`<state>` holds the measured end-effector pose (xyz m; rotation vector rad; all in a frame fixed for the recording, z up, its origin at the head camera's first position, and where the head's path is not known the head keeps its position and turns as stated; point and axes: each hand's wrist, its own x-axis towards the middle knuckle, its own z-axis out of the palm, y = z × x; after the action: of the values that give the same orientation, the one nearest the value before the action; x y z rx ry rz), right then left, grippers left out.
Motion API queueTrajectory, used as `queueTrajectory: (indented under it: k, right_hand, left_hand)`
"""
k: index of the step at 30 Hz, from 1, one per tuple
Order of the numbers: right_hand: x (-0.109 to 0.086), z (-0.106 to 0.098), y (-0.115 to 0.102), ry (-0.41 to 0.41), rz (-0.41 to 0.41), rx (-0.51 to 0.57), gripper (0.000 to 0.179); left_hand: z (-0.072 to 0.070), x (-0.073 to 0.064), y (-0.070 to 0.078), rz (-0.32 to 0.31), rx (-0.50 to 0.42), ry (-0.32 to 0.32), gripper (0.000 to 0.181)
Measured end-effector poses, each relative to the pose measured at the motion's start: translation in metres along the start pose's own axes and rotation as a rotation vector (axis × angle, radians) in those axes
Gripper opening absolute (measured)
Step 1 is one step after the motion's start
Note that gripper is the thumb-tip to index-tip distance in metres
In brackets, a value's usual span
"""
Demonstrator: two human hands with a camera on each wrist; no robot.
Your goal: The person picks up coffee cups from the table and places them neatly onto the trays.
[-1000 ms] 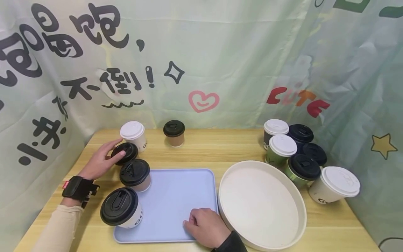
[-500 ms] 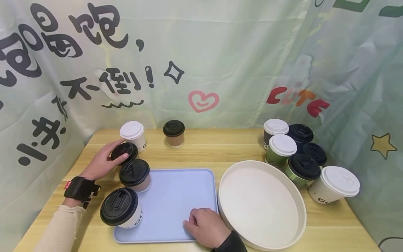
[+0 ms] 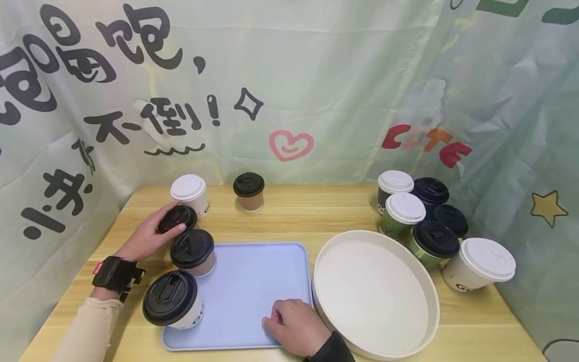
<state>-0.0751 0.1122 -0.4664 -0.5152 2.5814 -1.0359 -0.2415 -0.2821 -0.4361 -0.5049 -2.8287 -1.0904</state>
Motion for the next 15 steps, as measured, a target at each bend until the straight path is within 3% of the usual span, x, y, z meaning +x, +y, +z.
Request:
queueTrajectory:
  k: [15]
  right_hand:
    - [-0.0001,-0.0009,-0.0012,-0.005,0.011,0.015,0.033]
  left_hand:
    - [0.0022,0.0022,-0.0021,-0.019,-0.016,-0.015,0.083]
